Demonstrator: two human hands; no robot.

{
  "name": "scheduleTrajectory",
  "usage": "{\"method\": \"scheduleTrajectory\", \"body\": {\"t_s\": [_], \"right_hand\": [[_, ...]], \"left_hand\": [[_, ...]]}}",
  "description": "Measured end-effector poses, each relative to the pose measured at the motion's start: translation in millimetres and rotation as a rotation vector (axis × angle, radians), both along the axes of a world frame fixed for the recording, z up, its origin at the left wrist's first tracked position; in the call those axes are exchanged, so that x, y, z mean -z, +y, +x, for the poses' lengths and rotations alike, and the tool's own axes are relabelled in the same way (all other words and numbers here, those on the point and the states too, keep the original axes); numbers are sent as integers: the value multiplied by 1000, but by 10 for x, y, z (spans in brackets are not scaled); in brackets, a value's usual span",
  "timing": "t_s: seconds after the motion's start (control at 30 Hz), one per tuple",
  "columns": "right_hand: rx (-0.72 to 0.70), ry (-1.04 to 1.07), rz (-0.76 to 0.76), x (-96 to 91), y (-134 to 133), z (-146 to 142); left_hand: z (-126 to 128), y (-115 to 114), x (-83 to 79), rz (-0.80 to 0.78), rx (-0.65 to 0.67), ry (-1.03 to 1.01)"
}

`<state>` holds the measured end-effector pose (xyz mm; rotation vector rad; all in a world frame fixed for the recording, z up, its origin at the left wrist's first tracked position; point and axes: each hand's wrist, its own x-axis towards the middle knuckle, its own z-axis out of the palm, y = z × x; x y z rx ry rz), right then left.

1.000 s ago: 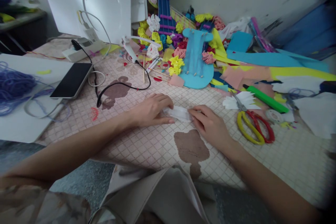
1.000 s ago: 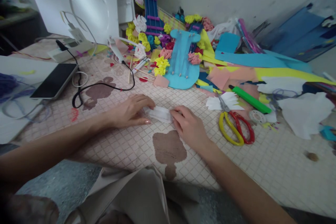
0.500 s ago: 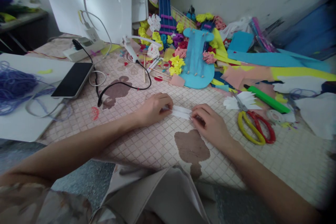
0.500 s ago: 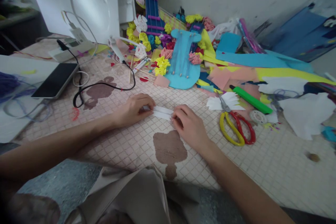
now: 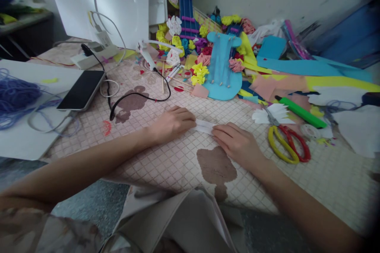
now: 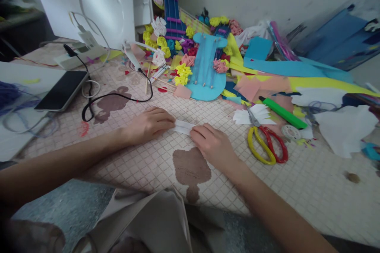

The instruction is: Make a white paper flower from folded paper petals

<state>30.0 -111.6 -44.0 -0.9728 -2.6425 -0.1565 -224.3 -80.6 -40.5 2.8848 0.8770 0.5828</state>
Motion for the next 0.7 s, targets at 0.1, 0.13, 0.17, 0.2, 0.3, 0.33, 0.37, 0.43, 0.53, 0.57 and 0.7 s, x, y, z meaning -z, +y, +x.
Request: {"method": "scheduleTrajectory", "body": {"t_s": [0.1, 0.13, 0.17, 0.2, 0.3, 0.33, 0.37, 0.43, 0.53, 0.57, 0.7], "right_hand": [[-17, -42, 25, 1, 5, 6], [-19, -43, 33, 6, 7, 4], [-18, -37, 38, 12, 10, -1], [-16, -23, 42, 18, 12, -6], [-1, 25, 43, 27, 15, -30], [1, 33, 42, 27, 16, -38], [4, 35, 40, 25, 17, -46], [9, 25, 38, 21, 22, -60], [20, 9, 47, 23, 27, -72], [24, 5, 48, 27, 28, -72], [38, 52, 3, 58, 29, -59]], "left_hand": [[-9, -11, -32, 98, 52, 74], [-10, -13, -41, 114, 56, 78], [-9, -15, -48, 123, 59, 80], [-9, -15, -54, 129, 57, 81], [-8, -11, -63, 149, 54, 102], [-8, -8, -61, 158, 59, 113], [-7, -4, -56, 165, 65, 121], [-4, 4, -35, 163, 61, 110], [6, 13, 12, 109, -4, 21], [9, 13, 26, 84, -27, -8], [24, -4, 45, 11, -65, -38]]}}
